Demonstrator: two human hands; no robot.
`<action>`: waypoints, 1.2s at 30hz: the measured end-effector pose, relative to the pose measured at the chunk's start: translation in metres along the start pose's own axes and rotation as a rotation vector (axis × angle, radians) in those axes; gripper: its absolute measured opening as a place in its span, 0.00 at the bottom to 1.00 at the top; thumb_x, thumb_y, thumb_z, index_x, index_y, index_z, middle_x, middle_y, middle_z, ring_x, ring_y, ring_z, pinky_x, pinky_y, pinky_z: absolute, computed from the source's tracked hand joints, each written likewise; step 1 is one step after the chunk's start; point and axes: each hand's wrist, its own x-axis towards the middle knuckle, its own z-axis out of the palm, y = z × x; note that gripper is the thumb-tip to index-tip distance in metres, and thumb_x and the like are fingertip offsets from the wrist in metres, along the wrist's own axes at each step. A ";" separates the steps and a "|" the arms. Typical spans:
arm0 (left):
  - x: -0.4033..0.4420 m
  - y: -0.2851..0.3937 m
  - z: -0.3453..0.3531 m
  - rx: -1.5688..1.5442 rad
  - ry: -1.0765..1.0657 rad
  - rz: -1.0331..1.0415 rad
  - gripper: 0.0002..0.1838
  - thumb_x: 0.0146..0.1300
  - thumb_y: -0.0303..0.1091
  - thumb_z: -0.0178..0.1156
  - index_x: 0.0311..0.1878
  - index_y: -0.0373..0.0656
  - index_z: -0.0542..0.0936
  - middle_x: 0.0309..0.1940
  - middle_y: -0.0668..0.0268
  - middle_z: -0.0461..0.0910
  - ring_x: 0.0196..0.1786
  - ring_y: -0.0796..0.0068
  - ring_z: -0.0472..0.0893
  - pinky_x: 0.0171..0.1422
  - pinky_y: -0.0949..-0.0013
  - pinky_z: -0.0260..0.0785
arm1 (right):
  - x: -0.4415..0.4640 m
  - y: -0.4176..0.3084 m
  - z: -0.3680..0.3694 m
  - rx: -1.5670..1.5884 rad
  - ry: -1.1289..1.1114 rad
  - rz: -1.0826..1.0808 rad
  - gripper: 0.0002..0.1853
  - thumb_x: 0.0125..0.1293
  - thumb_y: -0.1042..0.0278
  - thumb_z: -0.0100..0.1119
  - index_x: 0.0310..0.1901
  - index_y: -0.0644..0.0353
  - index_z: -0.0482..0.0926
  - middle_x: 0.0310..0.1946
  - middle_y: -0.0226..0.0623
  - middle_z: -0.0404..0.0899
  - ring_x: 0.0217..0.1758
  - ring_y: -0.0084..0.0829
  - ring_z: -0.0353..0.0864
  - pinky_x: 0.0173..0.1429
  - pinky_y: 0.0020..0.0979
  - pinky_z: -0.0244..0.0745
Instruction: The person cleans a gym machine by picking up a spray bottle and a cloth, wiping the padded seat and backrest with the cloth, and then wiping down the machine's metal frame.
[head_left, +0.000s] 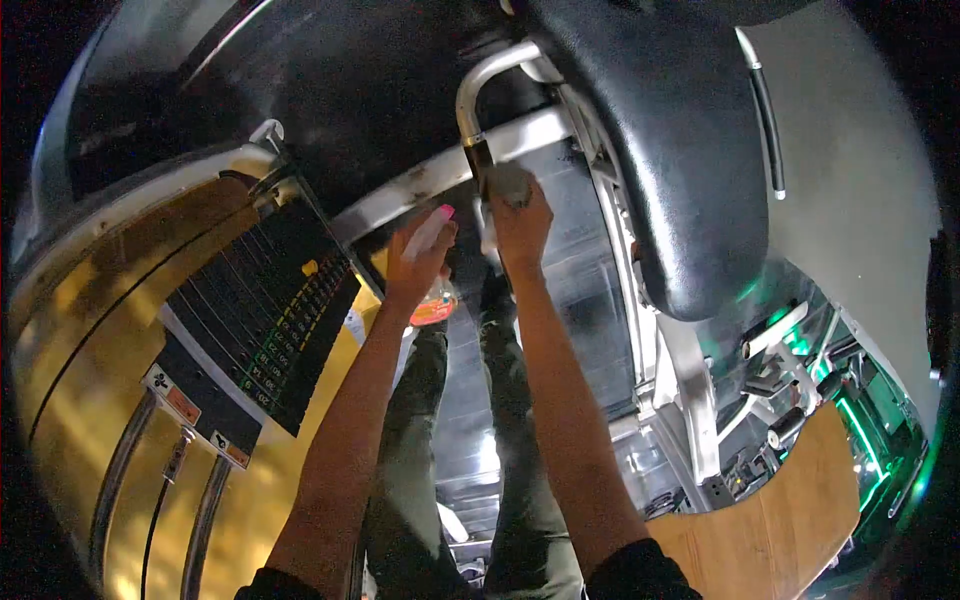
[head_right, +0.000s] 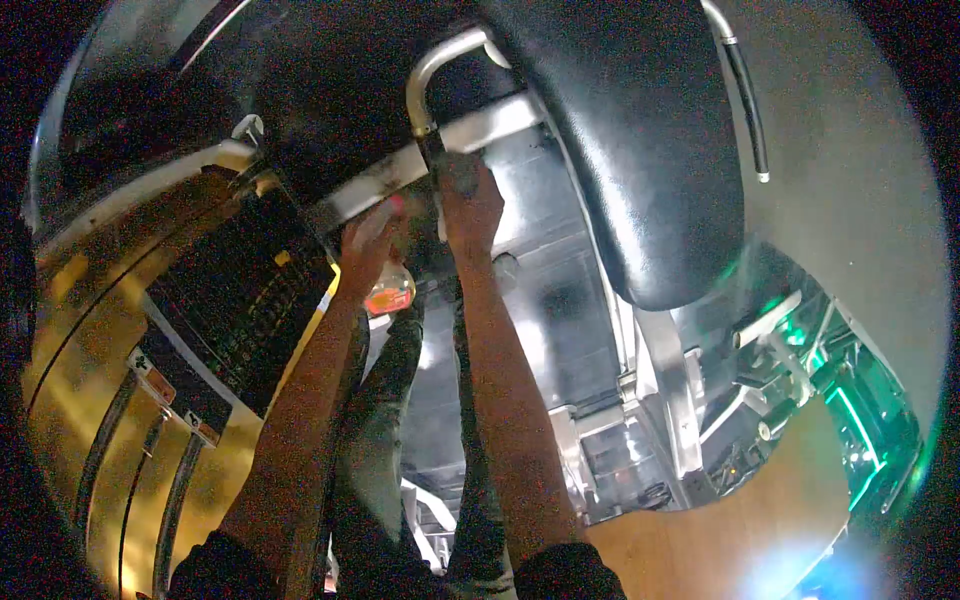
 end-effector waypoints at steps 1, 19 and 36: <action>0.000 0.001 0.001 -0.061 0.064 0.110 0.17 0.61 0.41 0.63 0.49 0.40 0.81 0.23 0.69 0.78 0.18 0.84 0.73 0.21 0.76 0.68 | -0.007 0.009 -0.010 -0.111 -0.083 0.027 0.21 0.55 0.54 0.67 0.45 0.60 0.79 0.42 0.45 0.81 0.45 0.45 0.81 0.49 0.39 0.76; 0.064 0.114 0.035 0.099 0.305 0.201 0.17 0.54 0.43 0.66 0.37 0.37 0.81 0.19 0.65 0.77 0.19 0.77 0.77 0.24 0.71 0.72 | 0.008 -0.023 -0.046 0.144 -0.291 -0.005 0.22 0.52 0.79 0.64 0.51 0.59 0.76 0.45 0.38 0.80 0.50 0.31 0.78 0.55 0.30 0.72; 0.074 0.082 -0.020 -0.109 0.138 0.054 0.13 0.60 0.38 0.66 0.43 0.41 0.82 0.24 0.69 0.79 0.15 0.81 0.74 0.19 0.75 0.67 | 0.087 -0.088 0.030 -0.850 -0.486 -0.591 0.21 0.51 0.67 0.65 0.50 0.47 0.78 0.52 0.34 0.74 0.55 0.45 0.73 0.53 0.46 0.74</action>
